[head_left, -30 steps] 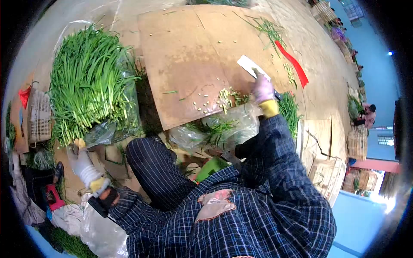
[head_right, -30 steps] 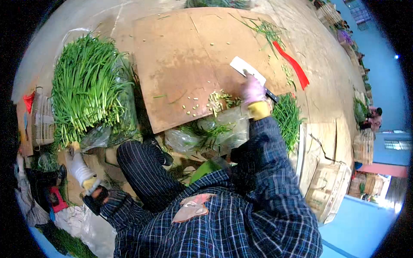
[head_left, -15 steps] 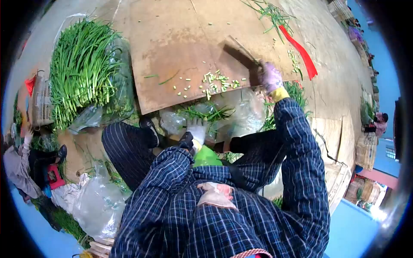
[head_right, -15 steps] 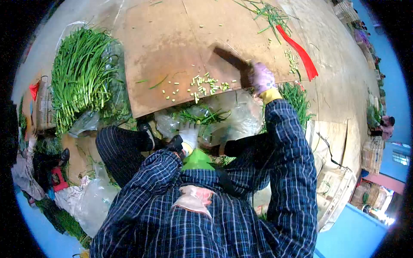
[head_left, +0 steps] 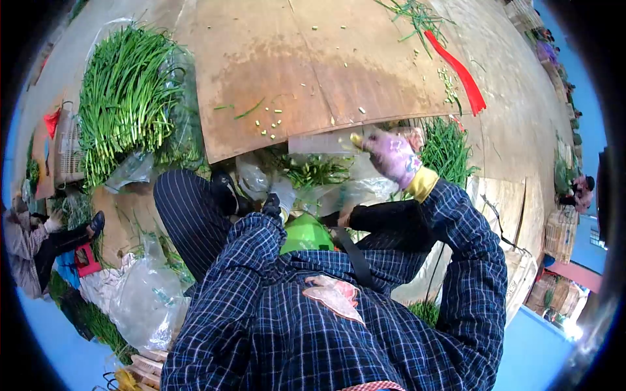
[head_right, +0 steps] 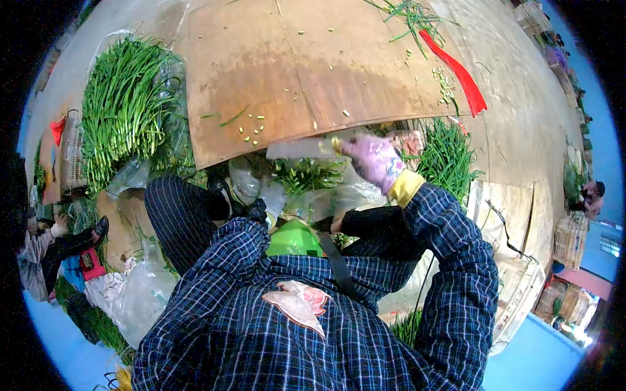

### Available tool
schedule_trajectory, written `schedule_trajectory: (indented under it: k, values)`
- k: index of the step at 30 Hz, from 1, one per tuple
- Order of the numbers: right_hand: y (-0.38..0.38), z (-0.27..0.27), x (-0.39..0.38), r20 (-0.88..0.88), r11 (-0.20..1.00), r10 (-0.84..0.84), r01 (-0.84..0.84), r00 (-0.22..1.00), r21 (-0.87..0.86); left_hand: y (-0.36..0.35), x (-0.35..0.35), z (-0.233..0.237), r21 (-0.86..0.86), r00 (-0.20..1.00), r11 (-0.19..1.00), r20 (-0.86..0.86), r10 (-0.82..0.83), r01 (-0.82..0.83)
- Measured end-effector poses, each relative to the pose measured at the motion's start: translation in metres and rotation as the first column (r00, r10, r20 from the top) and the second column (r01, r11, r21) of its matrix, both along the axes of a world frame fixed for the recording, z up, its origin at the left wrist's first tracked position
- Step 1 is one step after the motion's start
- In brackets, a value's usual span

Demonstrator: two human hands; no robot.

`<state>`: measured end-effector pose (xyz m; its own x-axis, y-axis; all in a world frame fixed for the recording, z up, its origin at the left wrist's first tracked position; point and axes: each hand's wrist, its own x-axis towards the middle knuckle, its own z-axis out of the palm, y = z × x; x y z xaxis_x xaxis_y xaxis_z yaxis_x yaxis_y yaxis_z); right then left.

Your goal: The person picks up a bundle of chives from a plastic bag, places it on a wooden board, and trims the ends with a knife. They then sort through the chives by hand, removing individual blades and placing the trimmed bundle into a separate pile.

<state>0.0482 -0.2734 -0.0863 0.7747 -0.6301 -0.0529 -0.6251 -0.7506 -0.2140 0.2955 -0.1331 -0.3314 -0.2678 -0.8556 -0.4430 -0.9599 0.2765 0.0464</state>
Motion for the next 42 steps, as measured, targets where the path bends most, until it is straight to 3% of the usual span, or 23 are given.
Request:
schedule_trajectory:
  k: [1,3,6,8,10,12,14,15,16,17,19,20,22,24,25,26,28,30,33,36,38,41,42]
  values:
    - [-0.005,0.013,0.011,-0.083,0.997,-0.066,0.064,0.994,-0.035,0.003,0.002,0.003,-0.044,0.999,0.999,0.013,-0.03,0.03]
    - [-0.03,0.007,0.025,0.079,0.992,-0.081,0.088,0.994,-0.092,0.005,0.003,0.012,-0.138,0.995,0.986,0.047,-0.084,0.09]
    - [-0.064,0.002,0.074,0.151,0.992,-0.059,0.075,0.987,-0.106,0.0,0.001,0.033,0.114,0.977,0.986,0.158,-0.14,0.123]
    - [-0.073,0.002,0.105,0.179,0.995,-0.035,0.052,0.983,-0.09,0.005,0.001,0.042,0.034,0.974,0.993,0.196,-0.116,0.112]
    - [-0.075,-0.001,0.124,0.022,1.0,-0.019,0.019,1.0,0.001,0.001,0.0,0.039,0.043,0.987,0.998,0.148,-0.055,0.049]
    - [-0.062,-0.003,0.117,0.07,0.99,0.142,-0.143,0.987,0.005,0.001,0.003,0.026,0.045,0.977,0.996,0.199,-0.079,0.071]
    - [-0.043,-0.014,0.097,-0.012,0.97,0.245,-0.245,0.97,0.003,0.007,0.006,-0.003,0.009,0.999,1.0,0.054,0.009,-0.01]
    - [-0.034,-0.014,0.083,-0.022,0.968,0.244,-0.242,0.97,0.075,0.005,0.006,0.007,-0.027,0.976,0.983,0.127,-0.176,0.181]
    - [-0.023,-0.004,0.073,-0.033,0.96,0.246,-0.238,0.969,0.145,0.009,0.003,-0.015,-0.038,0.976,0.981,0.118,-0.185,0.191]
    - [-0.018,0.009,0.06,-0.111,0.962,0.256,-0.242,0.96,0.126,0.016,0.0,-0.036,-0.059,0.99,0.995,0.121,-0.073,0.08]
    - [-0.025,0.017,0.039,-0.134,0.99,0.1,-0.086,0.986,0.112,0.032,0.005,-0.069,-0.075,0.998,0.996,0.038,0.048,-0.045]
    - [-0.033,0.012,0.017,0.086,0.999,-0.018,0.015,0.996,0.035,0.033,0.004,-0.076,-0.093,0.991,0.99,0.075,0.111,-0.103]
    - [-0.044,0.012,-0.005,0.185,0.958,-0.213,0.242,0.959,-0.152,0.02,0.014,-0.005,-0.147,0.992,0.981,0.039,-0.122,0.127]
    - [-0.061,0.004,-0.023,-0.015,0.935,-0.352,0.351,0.936,-0.059,0.026,0.014,-0.034,-0.208,0.991,0.976,0.129,-0.036,0.063]
    - [-0.068,-0.016,-0.039,-0.085,0.96,-0.266,0.255,0.96,-0.117,0.029,0.009,-0.059,-0.258,0.984,0.963,0.177,-0.036,0.082]
    - [-0.067,-0.051,-0.064,0.141,0.956,-0.112,0.146,0.984,-0.254,0.024,0.005,-0.069,-0.306,0.974,0.946,0.221,-0.042,0.11]
    - [-0.032,-0.009,-0.038,0.03,0.992,-0.084,0.087,0.996,-0.088,0.011,0.0,-0.035,0.198,0.996,0.978,0.071,0.052,-0.065]
    - [-0.02,0.027,-0.02,0.064,0.998,-0.025,0.029,0.998,-0.06,0.012,-0.002,-0.002,0.167,0.977,0.97,0.148,0.152,-0.176]
    - [-0.071,-0.01,-0.066,0.128,0.88,-0.273,0.301,0.954,-0.368,-0.003,-0.005,0.075,0.08,0.954,0.97,-0.174,0.242,-0.231]
    - [-0.106,-0.024,-0.088,0.04,0.784,-0.495,0.466,0.868,-0.41,-0.013,0.015,0.23,-0.077,0.877,0.924,-0.354,0.325,-0.374]
    - [-0.121,-0.044,-0.1,-0.187,0.74,-0.619,0.488,0.762,-0.463,-0.009,0.061,0.326,-0.196,0.782,0.805,-0.446,0.435,-0.559]
    - [-0.125,-0.054,-0.097,-0.26,0.704,-0.683,0.521,0.682,-0.482,0.008,0.167,0.339,-0.394,0.525,0.349,-0.678,0.514,-0.85]
    - [-0.117,-0.04,-0.087,-0.344,0.702,-0.709,0.565,0.616,-0.434,0.013,0.216,0.312,-0.063,0.104,0.178,-0.968,0.229,-0.982]
